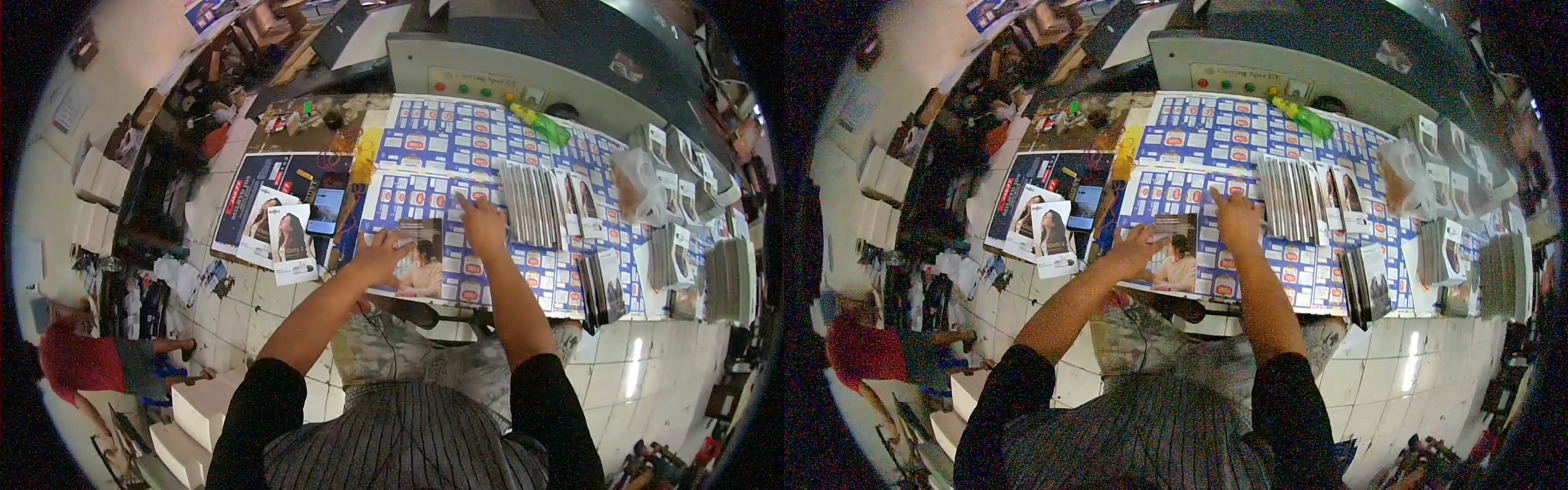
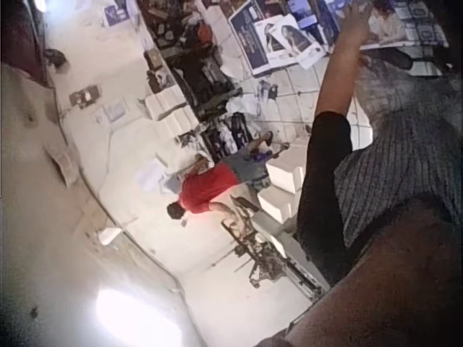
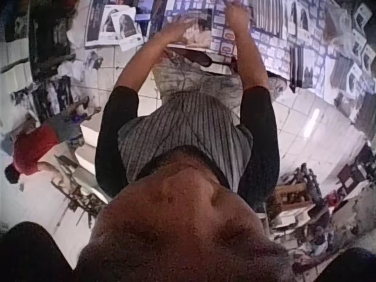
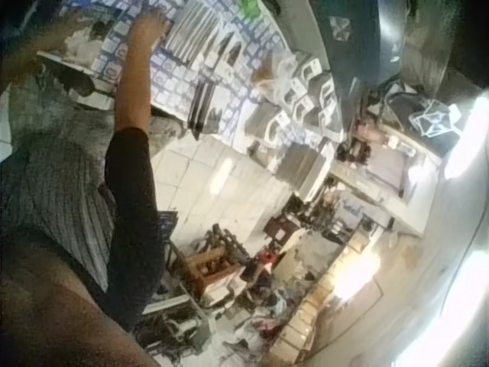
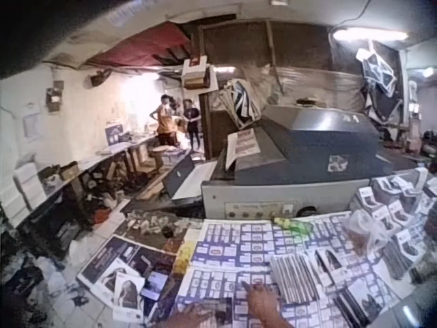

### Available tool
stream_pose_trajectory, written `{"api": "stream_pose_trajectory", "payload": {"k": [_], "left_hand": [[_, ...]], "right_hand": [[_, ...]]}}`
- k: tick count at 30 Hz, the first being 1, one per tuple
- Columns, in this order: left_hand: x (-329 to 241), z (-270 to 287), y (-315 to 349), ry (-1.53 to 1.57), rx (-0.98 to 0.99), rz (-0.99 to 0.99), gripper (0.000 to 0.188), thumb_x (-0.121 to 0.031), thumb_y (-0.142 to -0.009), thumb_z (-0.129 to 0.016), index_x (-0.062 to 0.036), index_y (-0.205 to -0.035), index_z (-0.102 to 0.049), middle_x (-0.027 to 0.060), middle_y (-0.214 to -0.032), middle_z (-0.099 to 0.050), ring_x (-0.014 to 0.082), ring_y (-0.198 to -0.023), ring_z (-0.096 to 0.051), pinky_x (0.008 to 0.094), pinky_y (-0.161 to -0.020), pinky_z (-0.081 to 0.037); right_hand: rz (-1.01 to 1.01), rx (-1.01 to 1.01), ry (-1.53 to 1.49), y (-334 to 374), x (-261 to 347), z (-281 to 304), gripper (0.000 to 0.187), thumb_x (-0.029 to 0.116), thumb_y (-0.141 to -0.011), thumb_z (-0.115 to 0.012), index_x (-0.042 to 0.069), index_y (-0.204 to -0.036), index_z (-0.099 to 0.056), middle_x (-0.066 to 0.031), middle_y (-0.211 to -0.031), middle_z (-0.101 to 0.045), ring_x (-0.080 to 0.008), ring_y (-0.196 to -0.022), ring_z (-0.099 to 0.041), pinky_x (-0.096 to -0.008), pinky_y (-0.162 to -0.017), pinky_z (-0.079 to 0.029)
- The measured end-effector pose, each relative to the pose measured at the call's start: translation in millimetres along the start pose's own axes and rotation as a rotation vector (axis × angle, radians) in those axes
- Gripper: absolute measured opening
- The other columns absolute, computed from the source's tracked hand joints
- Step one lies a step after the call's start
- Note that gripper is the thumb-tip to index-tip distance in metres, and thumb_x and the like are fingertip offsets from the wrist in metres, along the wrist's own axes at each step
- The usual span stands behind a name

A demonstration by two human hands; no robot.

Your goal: The person picks up paper pamphlets one at a time from a stack on a table, folds them by hand, and places them into a separate organized pile.

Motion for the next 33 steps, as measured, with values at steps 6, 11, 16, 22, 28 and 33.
{"api": "stream_pose_trajectory", "payload": {"k": [6, 11, 16, 22, 28, 33], "left_hand": [[9.7, -6.5, 2.1, 0.012, 0.005, 0.012, 0.107, -0.052, -0.065, -0.086, -0.0308, -0.154, -0.030, 0.0093, -0.160, -0.021, 0.0381, -0.147, -0.018, 0.0786, -0.106, -0.020], [5.4, 2.9, 0.0, -0.010, -0.031, 0.009, 0.108, -0.050, -0.066, -0.086, -0.0312, -0.155, -0.027, 0.0109, -0.161, -0.020, 0.0378, -0.148, -0.018, 0.0769, -0.107, -0.020], [0.6, 11.9, -2.7, 0.025, 0.035, 0.027, 0.107, -0.046, -0.068, -0.086, -0.0310, -0.155, -0.026, 0.0107, -0.161, -0.019, 0.0376, -0.149, -0.017, 0.0774, -0.106, -0.020], [-4.9, 9.2, -2.8, 0.039, 0.045, 0.009, 0.106, -0.043, -0.068, -0.086, -0.0304, -0.155, -0.027, 0.0110, -0.161, -0.020, 0.0385, -0.149, -0.016, 0.0779, -0.106, -0.020], [3.0, 3.5, 9.6, 0.078, 0.002, 0.011, 0.105, -0.047, -0.067, -0.085, -0.0294, -0.154, -0.030, 0.0113, -0.161, -0.021, 0.0397, -0.148, -0.018, 0.0776, -0.106, -0.020], [10.5, -11.4, 10.0, 0.092, -0.107, -0.049, 0.100, -0.049, -0.072, -0.082, -0.0284, -0.155, -0.030, 0.0094, -0.162, -0.019, 0.0381, -0.149, -0.016, 0.0727, -0.111, -0.016]], "right_hand": [[0.153, 0.192, -0.172, 32.3, 24.8, 9.5, 0.049, 0.021, -0.089, -0.062, 0.027, -0.137, -0.056, -0.0085, -0.098, -0.063, -0.0298, -0.098, -0.063, -0.0499, -0.079, -0.050], [0.197, 0.239, -0.086, 24.7, 21.2, 0.8, 0.052, 0.024, -0.089, -0.064, 0.028, -0.139, -0.054, -0.0093, -0.102, -0.063, -0.0298, -0.098, -0.063, -0.0500, -0.079, -0.051], [0.112, 0.100, -0.064, -23.1, 7.8, -11.9, 0.053, 0.023, -0.089, -0.064, 0.027, -0.140, -0.053, -0.0100, -0.106, -0.063, -0.0308, -0.098, -0.064, -0.0500, -0.078, -0.052], [0.312, 0.375, -0.015, 13.8, -6.6, -21.6, 0.052, 0.021, -0.086, -0.065, 0.027, -0.137, -0.055, -0.0113, -0.105, -0.061, -0.0329, -0.097, -0.062, -0.0493, -0.077, -0.050], [0.612, 0.582, -0.200, 88.8, 15.0, 26.7, 0.054, 0.028, -0.087, -0.065, 0.019, -0.138, -0.053, -0.0162, -0.109, -0.063, -0.0354, -0.100, -0.063, -0.0507, -0.083, -0.051], [0.211, 0.517, -0.130, 62.8, -11.8, 13.7, 0.054, 0.026, -0.088, -0.066, 0.016, -0.139, -0.053, -0.0126, -0.118, -0.062, -0.0329, -0.110, -0.059, -0.0474, -0.091, -0.046]]}}
Point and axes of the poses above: each hand's wrist, its own y-axis away from the middle knuckle, its own z-axis out of the back of the hand, x = y × z, the point moved 3 cm from there along -y, towards the middle knuckle
